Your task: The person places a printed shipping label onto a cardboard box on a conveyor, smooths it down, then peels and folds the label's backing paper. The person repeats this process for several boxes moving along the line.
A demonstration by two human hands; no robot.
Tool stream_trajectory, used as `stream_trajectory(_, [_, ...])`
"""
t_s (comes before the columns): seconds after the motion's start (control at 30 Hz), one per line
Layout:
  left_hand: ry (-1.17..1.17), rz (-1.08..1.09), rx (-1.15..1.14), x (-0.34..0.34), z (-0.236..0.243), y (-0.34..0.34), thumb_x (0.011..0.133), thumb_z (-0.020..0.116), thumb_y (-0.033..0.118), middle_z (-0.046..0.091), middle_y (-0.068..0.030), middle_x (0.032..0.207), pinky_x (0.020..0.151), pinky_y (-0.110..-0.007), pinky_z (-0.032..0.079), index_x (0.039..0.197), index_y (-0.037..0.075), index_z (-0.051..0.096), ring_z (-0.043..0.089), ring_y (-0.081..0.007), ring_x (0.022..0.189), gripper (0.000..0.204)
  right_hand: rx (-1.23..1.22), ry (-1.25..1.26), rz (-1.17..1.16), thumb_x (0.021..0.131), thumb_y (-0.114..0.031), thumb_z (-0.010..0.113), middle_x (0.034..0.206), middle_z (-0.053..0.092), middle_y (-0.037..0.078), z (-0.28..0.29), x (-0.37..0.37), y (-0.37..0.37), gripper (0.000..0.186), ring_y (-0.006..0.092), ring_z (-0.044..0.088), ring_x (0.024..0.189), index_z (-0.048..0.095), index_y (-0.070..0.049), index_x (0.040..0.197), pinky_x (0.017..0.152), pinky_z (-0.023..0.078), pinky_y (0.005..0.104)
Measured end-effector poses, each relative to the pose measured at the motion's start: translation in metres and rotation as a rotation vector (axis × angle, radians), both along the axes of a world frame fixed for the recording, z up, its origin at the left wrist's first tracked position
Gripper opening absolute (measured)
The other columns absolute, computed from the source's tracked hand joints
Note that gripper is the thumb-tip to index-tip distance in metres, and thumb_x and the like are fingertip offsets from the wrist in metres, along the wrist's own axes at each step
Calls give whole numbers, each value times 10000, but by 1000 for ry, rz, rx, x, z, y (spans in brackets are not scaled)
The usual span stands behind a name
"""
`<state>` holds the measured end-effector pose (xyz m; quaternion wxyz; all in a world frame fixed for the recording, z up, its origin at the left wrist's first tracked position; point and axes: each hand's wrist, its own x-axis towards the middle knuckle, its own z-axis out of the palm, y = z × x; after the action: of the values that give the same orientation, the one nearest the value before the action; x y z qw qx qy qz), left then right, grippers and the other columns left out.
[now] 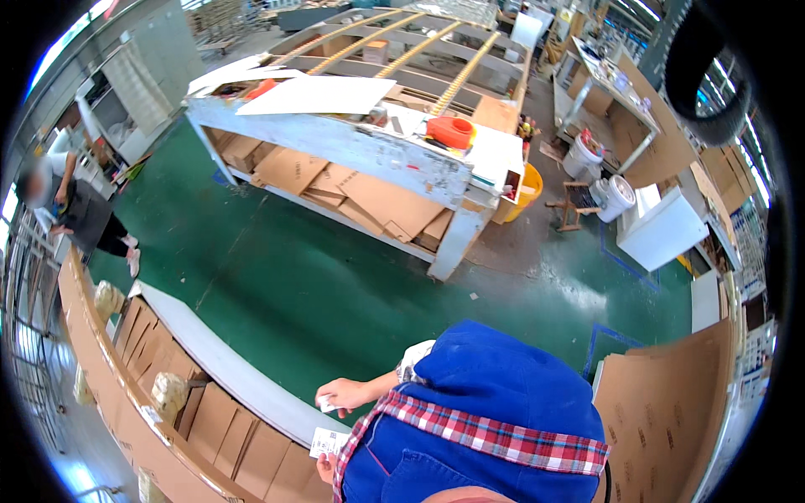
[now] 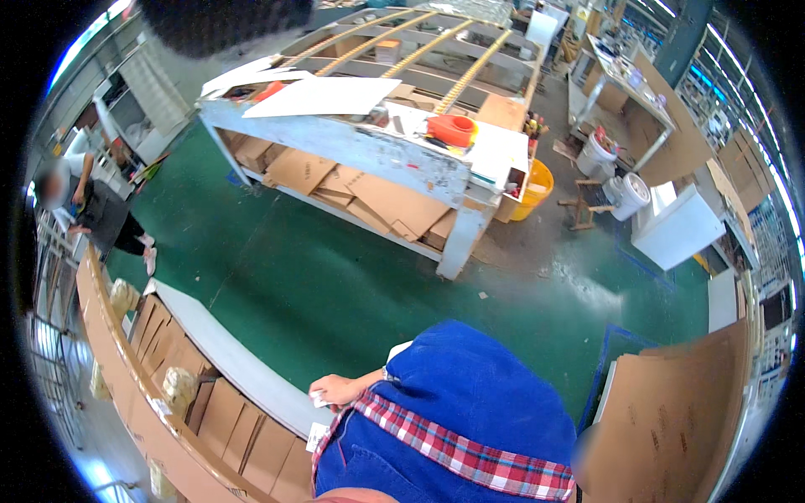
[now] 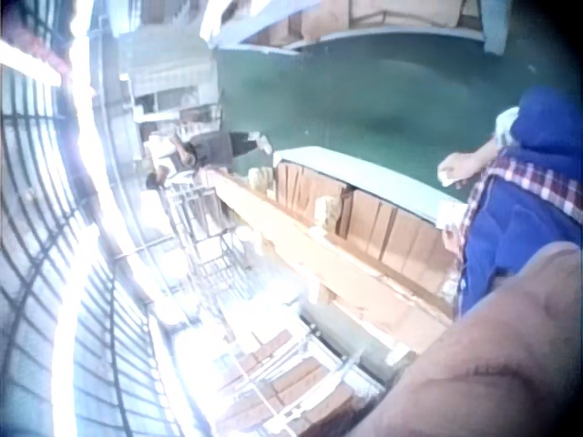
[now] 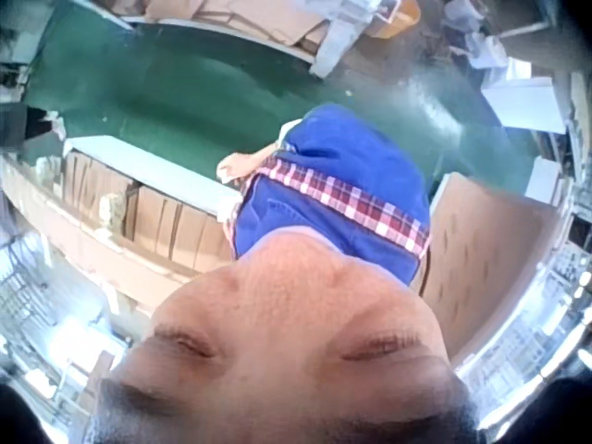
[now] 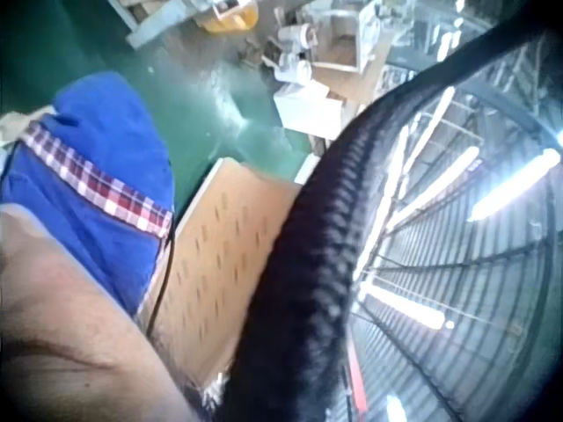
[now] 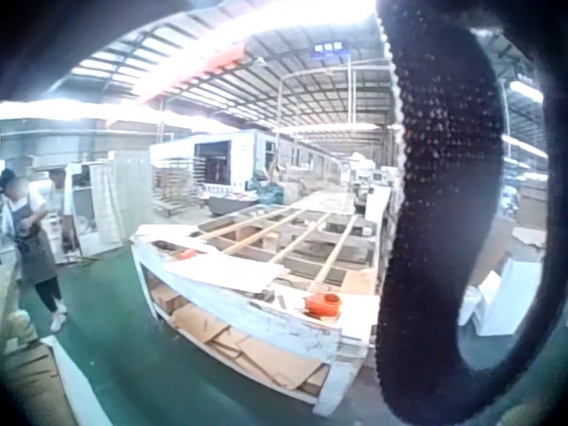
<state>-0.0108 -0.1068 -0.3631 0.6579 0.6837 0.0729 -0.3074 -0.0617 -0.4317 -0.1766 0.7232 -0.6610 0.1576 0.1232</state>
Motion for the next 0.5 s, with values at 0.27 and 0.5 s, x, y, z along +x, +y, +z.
stream_trajectory(0.27, [-390, -208, 180, -17, 120, -285, 824, 539, 25, 556, -132, 993, 795, -294, 440, 1052, -56, 492, 539, -182, 904, 246, -91, -15, -416, 808, -142, 535, 792, 592, 30, 4, -155, -206, 121, 104, 556, 586, 588, -75, 893, 500, 440, 255])
stream_trajectory(0.5, [-338, -421, -199, -45, 197, -497, 835, 510, -16, 563, -100, 948, 736, -253, 453, 1008, -55, 516, 548, -143, 845, 178, 40, 13, -1175, 833, -292, 589, 792, 605, 30, 38, -296, -315, 250, 80, 532, 638, 581, -42, 837, 488, 418, 209])
